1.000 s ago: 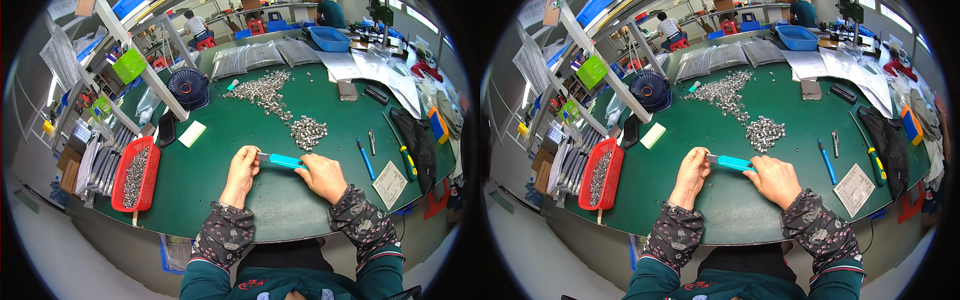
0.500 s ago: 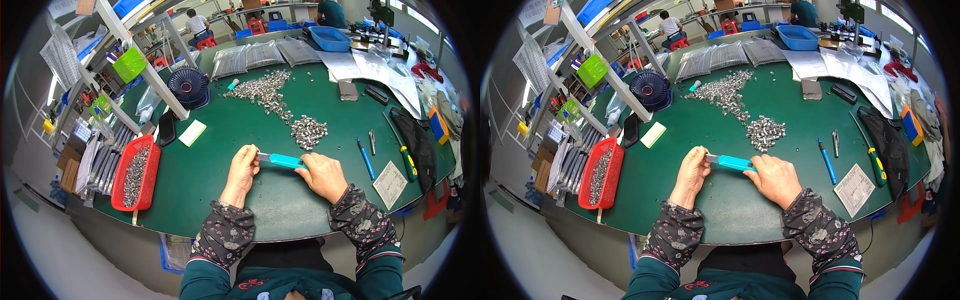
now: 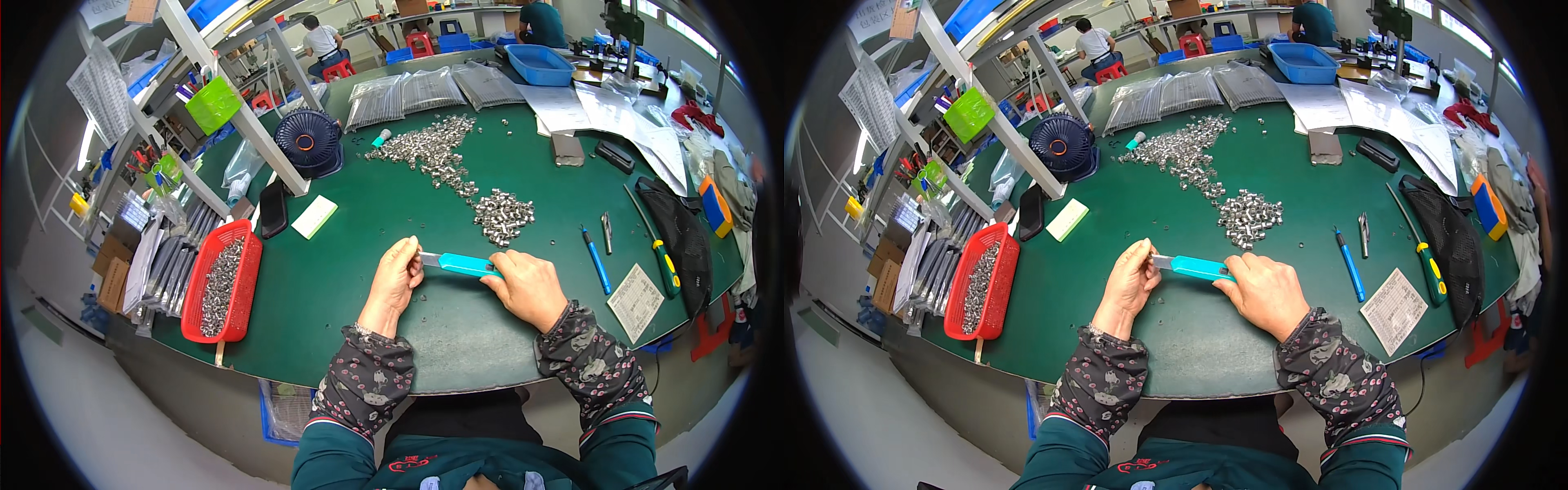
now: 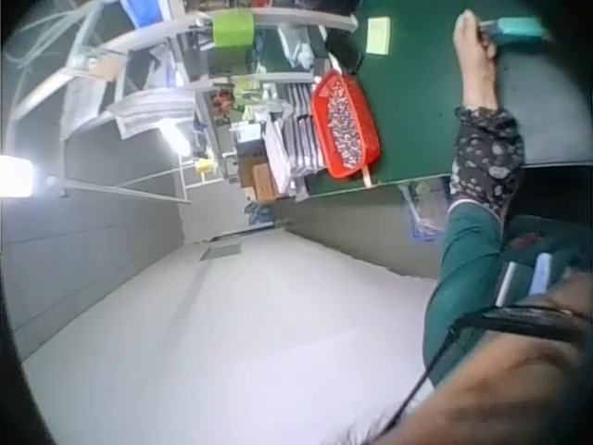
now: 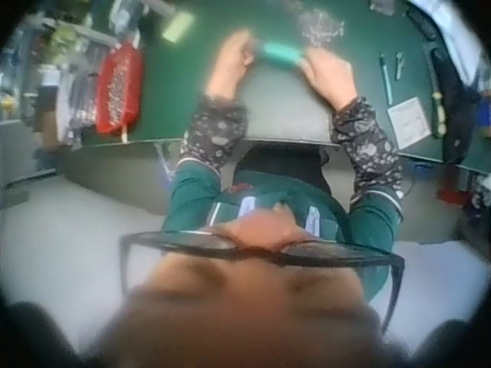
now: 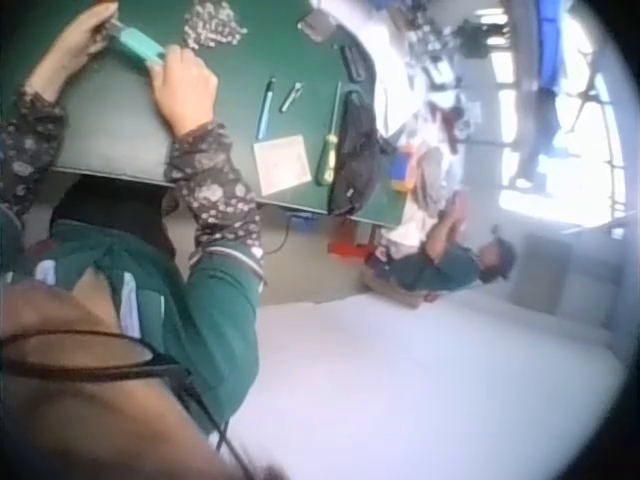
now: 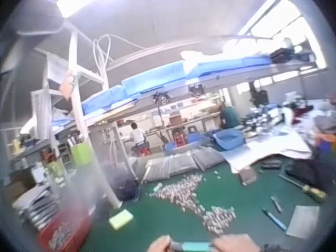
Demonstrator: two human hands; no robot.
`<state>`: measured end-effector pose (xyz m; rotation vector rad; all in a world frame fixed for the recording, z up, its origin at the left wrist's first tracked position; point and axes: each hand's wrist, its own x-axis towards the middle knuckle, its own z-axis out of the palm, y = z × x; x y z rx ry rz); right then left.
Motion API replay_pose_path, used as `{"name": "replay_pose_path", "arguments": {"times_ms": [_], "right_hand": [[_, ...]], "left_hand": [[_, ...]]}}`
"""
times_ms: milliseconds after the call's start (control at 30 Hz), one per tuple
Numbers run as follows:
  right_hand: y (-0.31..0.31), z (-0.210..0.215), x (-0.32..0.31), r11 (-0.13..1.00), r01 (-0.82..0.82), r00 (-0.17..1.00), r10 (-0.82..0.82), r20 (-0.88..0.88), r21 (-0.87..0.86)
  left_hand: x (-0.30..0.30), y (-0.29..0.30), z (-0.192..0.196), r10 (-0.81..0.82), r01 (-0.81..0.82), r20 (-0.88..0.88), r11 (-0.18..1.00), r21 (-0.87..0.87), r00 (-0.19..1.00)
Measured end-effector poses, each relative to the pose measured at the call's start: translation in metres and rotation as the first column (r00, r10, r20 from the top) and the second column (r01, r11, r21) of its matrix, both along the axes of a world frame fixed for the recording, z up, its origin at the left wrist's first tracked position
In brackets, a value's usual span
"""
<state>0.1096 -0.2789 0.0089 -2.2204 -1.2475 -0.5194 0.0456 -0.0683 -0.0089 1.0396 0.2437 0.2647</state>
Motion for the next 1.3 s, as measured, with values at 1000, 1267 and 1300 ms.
{"name": "replay_pose_path", "arguments": {"times_ms": [1000,1267,1300], "right_hand": [[-0.005,0.002,0.004,0.996,-0.090,0.991,0.090,-0.103,0.008],[-0.008,0.008,0.008,0.996,-0.089,0.990,0.088,0.111,0.009],[-0.009,0.010,0.009,0.997,-0.079,0.986,0.079,0.149,-0.003]], "left_hand": [[-0.005,0.003,0.009,-0.140,0.135,-0.140,0.990,-0.045,0.980],[-0.010,0.009,0.014,-0.273,0.258,-0.196,0.961,-0.100,0.942],[-0.009,0.009,0.014,-0.292,0.274,-0.206,0.955,-0.110,0.934]]}}
